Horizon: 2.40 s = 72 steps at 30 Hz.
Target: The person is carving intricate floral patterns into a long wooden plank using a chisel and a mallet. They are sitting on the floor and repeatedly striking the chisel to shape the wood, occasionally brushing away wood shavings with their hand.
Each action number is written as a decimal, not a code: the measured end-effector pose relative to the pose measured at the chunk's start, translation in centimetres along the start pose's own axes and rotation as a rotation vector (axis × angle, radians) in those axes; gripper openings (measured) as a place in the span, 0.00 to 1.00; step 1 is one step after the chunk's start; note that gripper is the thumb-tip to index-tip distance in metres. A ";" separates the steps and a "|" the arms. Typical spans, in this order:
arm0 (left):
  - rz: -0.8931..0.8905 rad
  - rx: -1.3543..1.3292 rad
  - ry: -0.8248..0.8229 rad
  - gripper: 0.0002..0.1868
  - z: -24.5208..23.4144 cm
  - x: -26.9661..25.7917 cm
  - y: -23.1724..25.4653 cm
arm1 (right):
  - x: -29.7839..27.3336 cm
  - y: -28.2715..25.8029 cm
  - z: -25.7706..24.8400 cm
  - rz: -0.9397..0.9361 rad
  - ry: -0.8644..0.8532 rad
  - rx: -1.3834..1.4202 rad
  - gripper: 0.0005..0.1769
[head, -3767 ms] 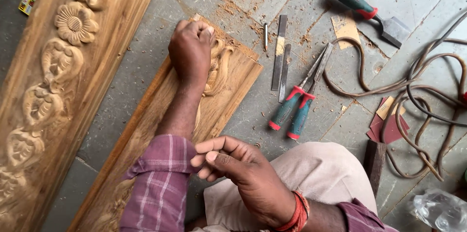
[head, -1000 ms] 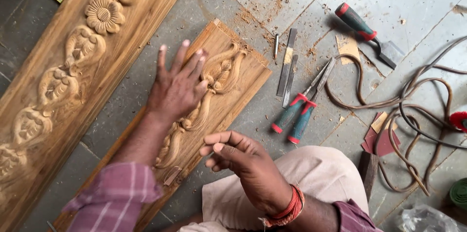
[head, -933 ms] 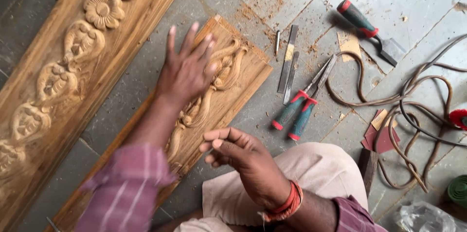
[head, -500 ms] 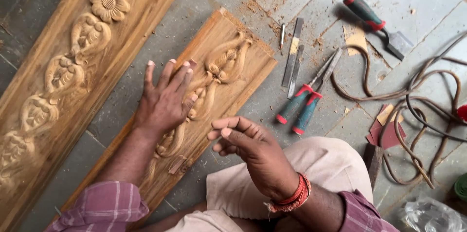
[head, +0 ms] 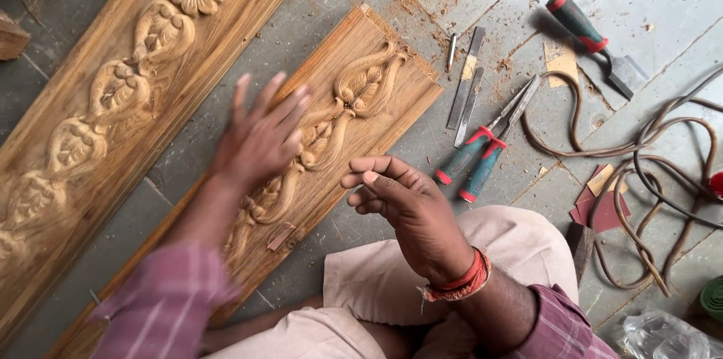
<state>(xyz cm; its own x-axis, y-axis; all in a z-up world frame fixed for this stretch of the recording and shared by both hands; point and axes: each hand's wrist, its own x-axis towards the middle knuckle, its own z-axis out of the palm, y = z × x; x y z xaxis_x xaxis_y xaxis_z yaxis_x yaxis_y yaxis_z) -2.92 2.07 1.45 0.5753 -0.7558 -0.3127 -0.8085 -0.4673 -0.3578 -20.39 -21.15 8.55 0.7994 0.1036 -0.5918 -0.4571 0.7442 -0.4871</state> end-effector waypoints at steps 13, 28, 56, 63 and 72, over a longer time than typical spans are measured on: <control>0.054 -0.005 0.110 0.34 0.8 4.5 0.4 | 1.2 1.4 -0.1 -0.022 -0.006 -0.073 0.15; 0.053 -0.475 0.274 0.34 3.8 -17.2 -2.3 | 0.1 1.4 0.8 -0.067 -0.075 -0.153 0.16; 0.169 0.106 -0.155 0.34 1.3 -9.6 -3.1 | 3.0 3.4 0.8 -0.060 -0.013 -0.416 0.16; 0.211 -0.534 0.300 0.33 3.9 -25.3 -5.7 | 2.2 3.6 0.0 -0.067 -0.065 -0.394 0.16; 0.534 0.478 -0.221 0.35 5.5 -18.5 -7.4 | 2.4 5.1 1.3 -0.045 -0.139 -0.733 0.17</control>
<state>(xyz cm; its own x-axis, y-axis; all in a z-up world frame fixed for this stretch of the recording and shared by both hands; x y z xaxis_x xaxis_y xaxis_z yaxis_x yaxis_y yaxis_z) -6.91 22.00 5.08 0.1725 -0.6906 -0.7024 -0.8714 0.2254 -0.4357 -20.26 -16.24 5.46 0.8429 0.2022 -0.4986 -0.5270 0.1236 -0.8408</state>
